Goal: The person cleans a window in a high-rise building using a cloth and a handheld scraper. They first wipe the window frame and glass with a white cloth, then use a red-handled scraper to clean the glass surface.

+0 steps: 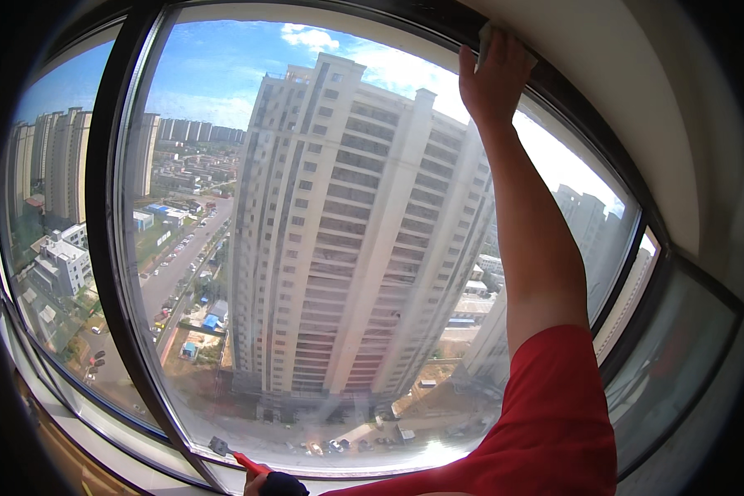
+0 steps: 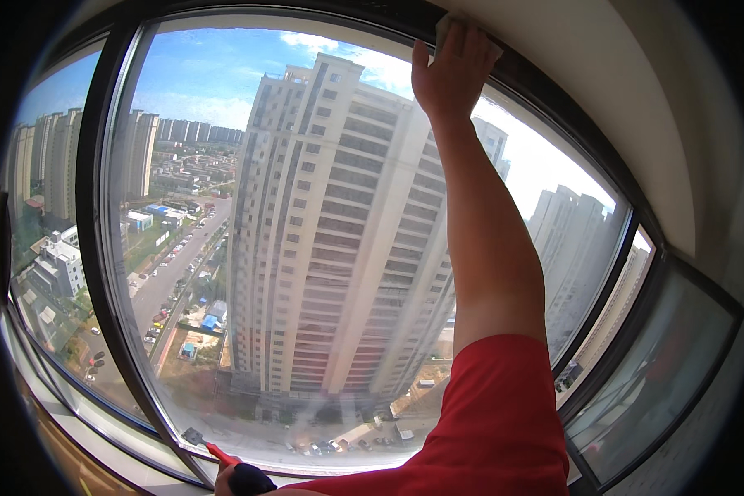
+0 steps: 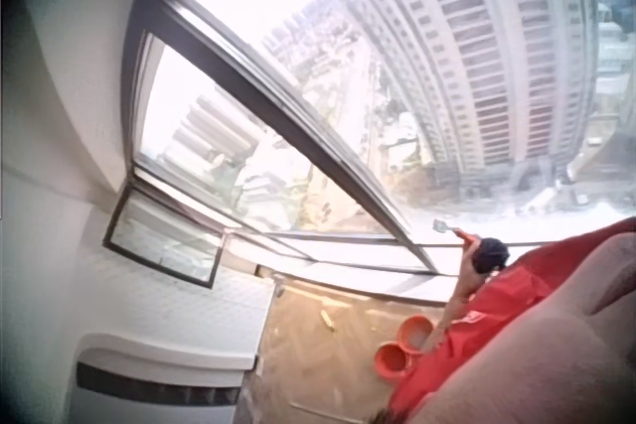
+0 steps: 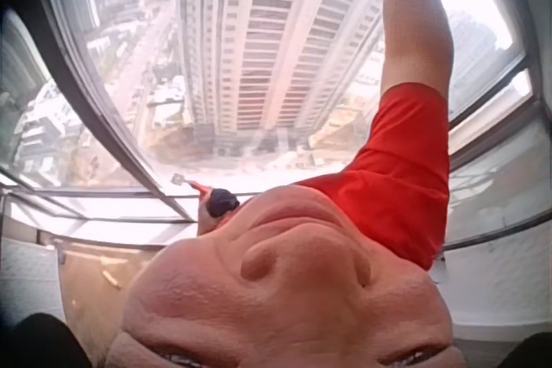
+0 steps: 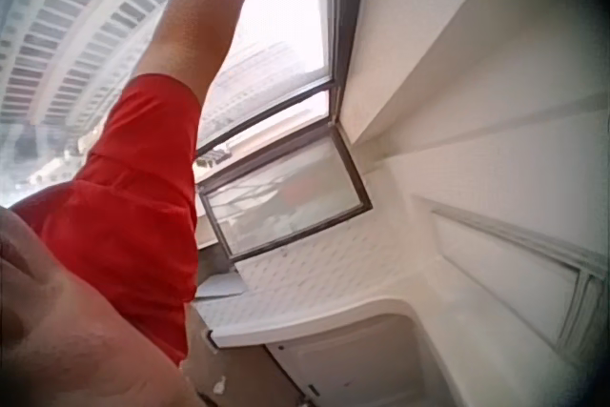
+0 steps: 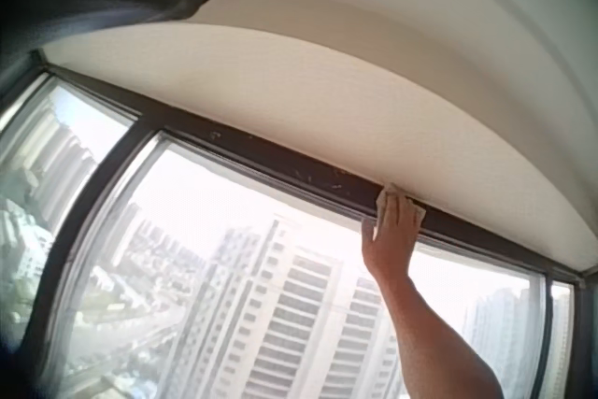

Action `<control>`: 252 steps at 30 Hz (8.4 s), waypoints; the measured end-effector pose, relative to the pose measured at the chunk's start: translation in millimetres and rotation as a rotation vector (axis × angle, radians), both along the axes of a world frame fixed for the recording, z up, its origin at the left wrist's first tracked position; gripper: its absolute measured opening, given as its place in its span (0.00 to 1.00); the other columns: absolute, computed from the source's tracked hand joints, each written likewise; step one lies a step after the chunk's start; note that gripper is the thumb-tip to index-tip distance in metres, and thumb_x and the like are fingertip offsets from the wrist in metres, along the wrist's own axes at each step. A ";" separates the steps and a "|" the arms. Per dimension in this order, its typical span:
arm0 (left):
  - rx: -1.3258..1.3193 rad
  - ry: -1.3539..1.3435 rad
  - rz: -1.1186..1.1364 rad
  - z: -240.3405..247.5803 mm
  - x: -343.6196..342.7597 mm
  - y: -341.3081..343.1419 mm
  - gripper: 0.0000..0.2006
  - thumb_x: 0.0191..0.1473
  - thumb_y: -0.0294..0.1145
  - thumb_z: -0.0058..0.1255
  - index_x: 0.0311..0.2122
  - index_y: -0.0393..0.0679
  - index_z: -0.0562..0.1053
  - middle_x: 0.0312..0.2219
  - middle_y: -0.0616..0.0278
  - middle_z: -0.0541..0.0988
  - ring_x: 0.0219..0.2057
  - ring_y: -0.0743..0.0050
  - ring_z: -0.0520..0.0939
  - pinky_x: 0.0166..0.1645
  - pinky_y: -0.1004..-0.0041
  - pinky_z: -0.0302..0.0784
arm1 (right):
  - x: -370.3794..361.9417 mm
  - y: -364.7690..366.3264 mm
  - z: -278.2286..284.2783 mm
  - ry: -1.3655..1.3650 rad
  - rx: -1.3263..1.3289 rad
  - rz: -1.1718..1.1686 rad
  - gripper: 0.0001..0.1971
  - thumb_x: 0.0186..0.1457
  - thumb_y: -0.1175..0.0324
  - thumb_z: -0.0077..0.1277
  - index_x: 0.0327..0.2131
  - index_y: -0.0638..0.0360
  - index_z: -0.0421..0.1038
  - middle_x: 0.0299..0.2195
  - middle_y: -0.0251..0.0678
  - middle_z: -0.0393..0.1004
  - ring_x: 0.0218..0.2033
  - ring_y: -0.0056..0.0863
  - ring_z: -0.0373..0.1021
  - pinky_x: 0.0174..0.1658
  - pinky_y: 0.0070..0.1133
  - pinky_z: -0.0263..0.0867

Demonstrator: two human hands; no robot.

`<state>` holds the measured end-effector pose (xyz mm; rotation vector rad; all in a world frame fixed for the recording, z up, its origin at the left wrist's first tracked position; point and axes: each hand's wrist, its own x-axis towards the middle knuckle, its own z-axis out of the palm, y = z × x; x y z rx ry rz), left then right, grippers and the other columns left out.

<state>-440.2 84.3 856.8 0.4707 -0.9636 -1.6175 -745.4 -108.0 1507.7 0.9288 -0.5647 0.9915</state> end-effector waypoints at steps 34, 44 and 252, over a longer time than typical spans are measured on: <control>-0.447 -0.629 0.177 74.4 73.2 -19.7 0.23 0.29 0.29 0.70 0.35 0.44 0.74 0.37 0.55 0.72 0.42 0.58 0.73 0.48 0.65 0.68 | 47.5 -4.7 -3.4 0.012 0.013 -0.081 0.24 0.50 0.64 0.51 0.49 0.66 0.63 0.50 0.50 0.63 0.53 0.45 0.59 0.57 0.41 0.54; -0.362 -0.578 0.282 65.8 83.0 -12.0 0.22 0.32 0.30 0.68 0.36 0.42 0.73 0.37 0.55 0.73 0.41 0.60 0.74 0.48 0.65 0.70 | 303.1 -77.7 -4.3 -0.019 0.133 0.030 0.25 0.56 0.64 0.42 0.54 0.69 0.58 0.54 0.53 0.59 0.57 0.47 0.54 0.62 0.42 0.44; 0.192 -0.513 0.862 -19.8 192.6 140.7 0.25 0.32 0.24 0.64 0.41 0.40 0.71 0.36 0.60 0.76 0.39 0.70 0.77 0.47 0.69 0.72 | 441.3 -108.7 -209.4 0.491 0.447 0.330 0.17 0.54 0.63 0.49 0.48 0.50 0.67 0.49 0.36 0.67 0.54 0.35 0.61 0.56 0.42 0.54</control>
